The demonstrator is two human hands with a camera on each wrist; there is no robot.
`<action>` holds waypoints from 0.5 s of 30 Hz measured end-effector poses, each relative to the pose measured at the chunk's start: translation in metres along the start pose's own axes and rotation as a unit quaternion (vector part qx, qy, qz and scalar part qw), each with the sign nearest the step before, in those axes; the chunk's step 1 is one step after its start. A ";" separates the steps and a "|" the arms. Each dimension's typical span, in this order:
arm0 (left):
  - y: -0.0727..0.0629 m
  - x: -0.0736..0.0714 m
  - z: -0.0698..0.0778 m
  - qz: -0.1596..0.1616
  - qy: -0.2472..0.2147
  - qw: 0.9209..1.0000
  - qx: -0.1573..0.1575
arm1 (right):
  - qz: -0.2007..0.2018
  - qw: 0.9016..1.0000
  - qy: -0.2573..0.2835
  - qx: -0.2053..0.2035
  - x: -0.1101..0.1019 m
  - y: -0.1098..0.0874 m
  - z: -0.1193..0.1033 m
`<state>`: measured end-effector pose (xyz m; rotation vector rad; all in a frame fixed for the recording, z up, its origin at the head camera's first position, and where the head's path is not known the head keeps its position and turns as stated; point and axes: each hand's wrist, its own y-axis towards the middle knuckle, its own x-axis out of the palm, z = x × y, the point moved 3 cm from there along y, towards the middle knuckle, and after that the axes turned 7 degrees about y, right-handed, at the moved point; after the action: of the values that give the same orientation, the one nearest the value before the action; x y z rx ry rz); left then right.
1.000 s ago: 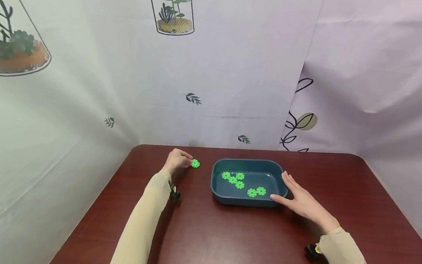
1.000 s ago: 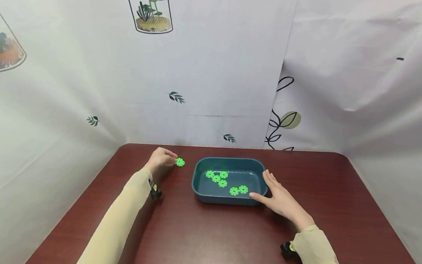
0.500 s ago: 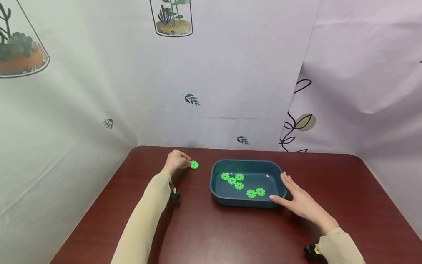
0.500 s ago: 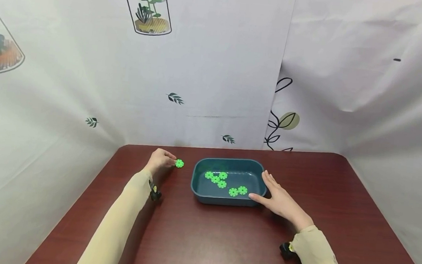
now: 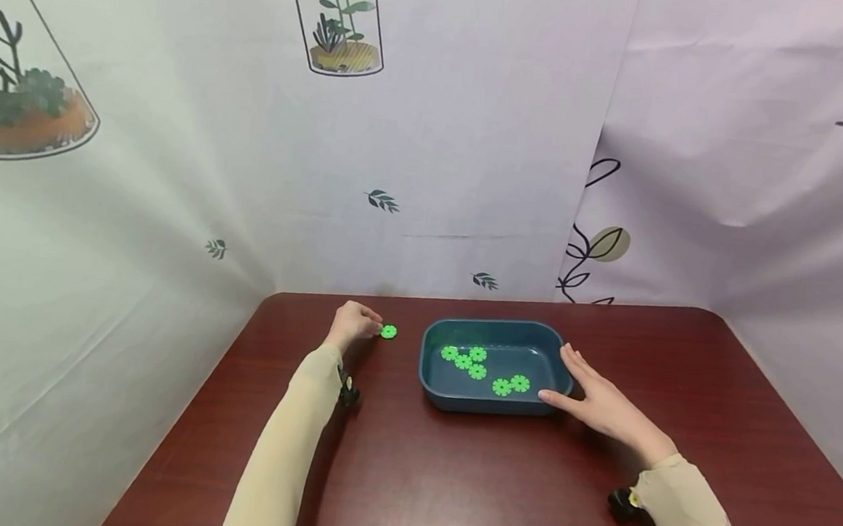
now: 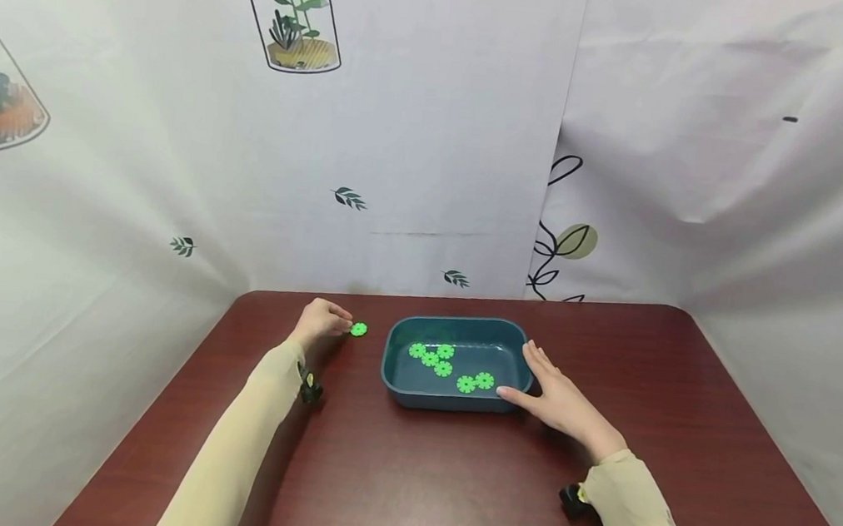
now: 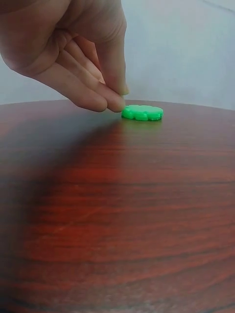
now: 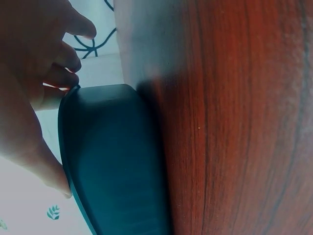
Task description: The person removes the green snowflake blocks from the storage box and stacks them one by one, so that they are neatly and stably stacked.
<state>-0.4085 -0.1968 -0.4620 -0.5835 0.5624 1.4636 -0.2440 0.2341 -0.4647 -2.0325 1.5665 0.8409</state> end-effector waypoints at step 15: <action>0.001 0.004 0.069 -0.071 -0.018 0.994 0.076 | 0.000 1.000 0.004 -0.002 0.000 -0.001 -0.001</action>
<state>-0.4091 -0.1477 -0.4133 -0.4663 0.5872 1.2820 -0.2428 0.2340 -0.4643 -2.0414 1.5693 0.8388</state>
